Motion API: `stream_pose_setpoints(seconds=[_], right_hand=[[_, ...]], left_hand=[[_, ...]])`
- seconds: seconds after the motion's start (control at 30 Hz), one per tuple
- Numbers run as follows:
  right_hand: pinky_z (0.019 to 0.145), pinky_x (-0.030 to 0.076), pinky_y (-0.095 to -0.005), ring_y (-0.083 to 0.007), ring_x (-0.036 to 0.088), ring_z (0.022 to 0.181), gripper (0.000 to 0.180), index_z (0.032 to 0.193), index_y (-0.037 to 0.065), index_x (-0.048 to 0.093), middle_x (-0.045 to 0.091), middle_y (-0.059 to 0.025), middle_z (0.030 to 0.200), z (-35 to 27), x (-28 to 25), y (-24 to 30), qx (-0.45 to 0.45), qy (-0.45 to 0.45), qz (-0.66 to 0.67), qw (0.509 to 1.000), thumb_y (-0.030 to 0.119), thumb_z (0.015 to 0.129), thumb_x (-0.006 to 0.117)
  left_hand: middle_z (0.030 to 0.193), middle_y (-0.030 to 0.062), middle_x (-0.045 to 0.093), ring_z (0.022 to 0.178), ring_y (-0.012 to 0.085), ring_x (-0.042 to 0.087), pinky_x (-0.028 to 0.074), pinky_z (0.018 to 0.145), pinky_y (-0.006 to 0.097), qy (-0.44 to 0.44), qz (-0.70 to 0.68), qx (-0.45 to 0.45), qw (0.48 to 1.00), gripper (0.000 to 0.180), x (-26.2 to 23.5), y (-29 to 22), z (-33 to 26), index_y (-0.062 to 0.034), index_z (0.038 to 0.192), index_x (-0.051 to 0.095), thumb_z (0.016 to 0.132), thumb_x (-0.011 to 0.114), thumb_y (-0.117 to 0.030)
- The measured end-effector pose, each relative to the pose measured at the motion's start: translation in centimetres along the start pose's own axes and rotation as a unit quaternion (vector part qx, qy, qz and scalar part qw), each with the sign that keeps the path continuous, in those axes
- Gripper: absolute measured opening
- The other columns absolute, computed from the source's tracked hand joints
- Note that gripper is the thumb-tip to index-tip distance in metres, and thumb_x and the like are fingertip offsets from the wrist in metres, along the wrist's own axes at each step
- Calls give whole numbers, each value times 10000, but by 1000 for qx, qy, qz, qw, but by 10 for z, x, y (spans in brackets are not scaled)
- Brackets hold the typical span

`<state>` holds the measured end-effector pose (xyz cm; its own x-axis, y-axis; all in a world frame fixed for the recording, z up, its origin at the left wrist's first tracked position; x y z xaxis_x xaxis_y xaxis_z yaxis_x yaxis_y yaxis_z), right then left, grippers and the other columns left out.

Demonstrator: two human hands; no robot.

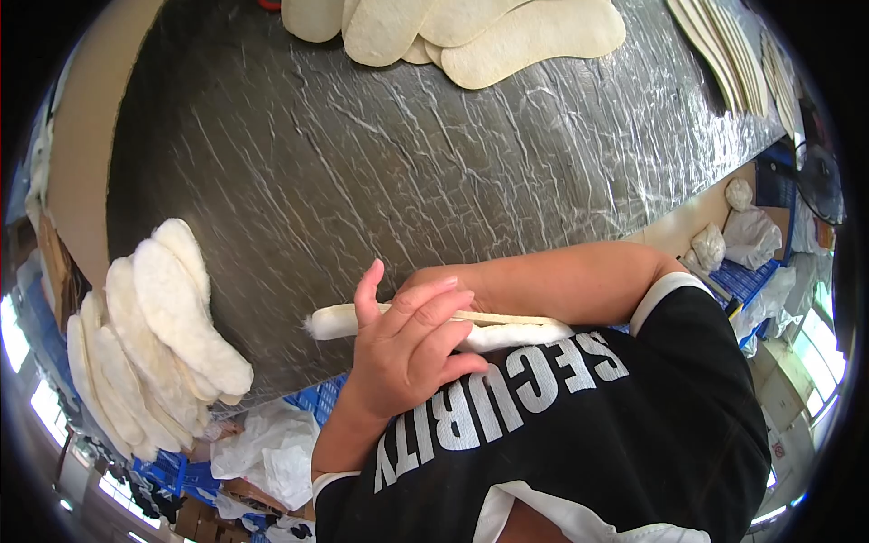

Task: Matching and pressing fuzzy linings onto shoe insoles by hand.

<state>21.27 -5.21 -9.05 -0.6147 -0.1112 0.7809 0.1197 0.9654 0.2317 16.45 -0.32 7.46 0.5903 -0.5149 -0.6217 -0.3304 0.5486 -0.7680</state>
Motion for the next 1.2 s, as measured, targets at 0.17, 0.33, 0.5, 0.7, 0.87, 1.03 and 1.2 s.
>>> stream_pose_setpoints(seconds=[0.17,0.33,0.5,0.7,0.87,1.03,1.2], right_hand=[[477,460,-347,-209,590,554,178,873,24,646,642,-137,752,-6,-1,-2,-43,1,-73,996,144,884,514],[501,470,-351,-210,597,572,180,885,22,646,647,-140,762,-9,-3,1,-87,3,-147,985,146,883,516],[524,479,-355,-212,604,590,182,896,19,646,652,-143,772,-10,-6,5,-130,6,-220,967,149,881,519],[553,491,-360,-214,612,611,187,910,16,646,657,-147,784,-10,-5,9,-181,7,-304,935,152,880,521],[576,501,-363,-216,619,630,191,921,14,646,662,-150,794,-20,-2,14,-227,11,-380,897,154,878,523],[778,499,-364,-216,644,790,232,990,9,632,679,-166,867,-73,-15,87,-109,-151,-395,899,174,844,560],[870,485,-391,-257,587,1089,442,1182,57,592,591,-143,1214,-150,9,127,-358,-463,-664,466,318,826,605]], left_hand=[[1009,22,652,1018,231,609,244,1020,610,38,11,13,999,329,3,-4,3,-135,798,530,681,772,-325],[975,15,661,1006,220,618,263,1002,601,37,-4,17,999,259,2,-5,1,-137,753,519,719,749,-250],[978,19,665,960,223,642,274,992,590,14,-11,19,1000,256,4,-5,-2,-132,758,495,748,735,-222],[949,29,661,849,221,660,296,971,562,-15,-8,29,999,251,11,-2,-6,-124,791,488,769,728,-192],[843,22,630,673,199,590,374,816,483,-23,-24,29,999,239,15,2,-3,-104,816,523,758,740,-186],[905,84,642,794,267,591,409,791,441,-60,28,-40,997,294,14,56,-7,-54,964,567,841,667,-302],[1423,155,400,1278,347,401,180,1056,600,-70,180,-134,972,684,-6,68,-33,-32,1375,385,866,567,-452]])
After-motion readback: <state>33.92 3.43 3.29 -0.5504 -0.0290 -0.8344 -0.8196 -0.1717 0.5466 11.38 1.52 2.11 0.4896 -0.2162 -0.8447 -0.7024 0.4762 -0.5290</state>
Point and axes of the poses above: each hand's wrist, its own z-axis towards the middle knuckle, its own x-axis out of the palm, y = z × x, the point moved 5 cm from there along z, towards the middle knuckle
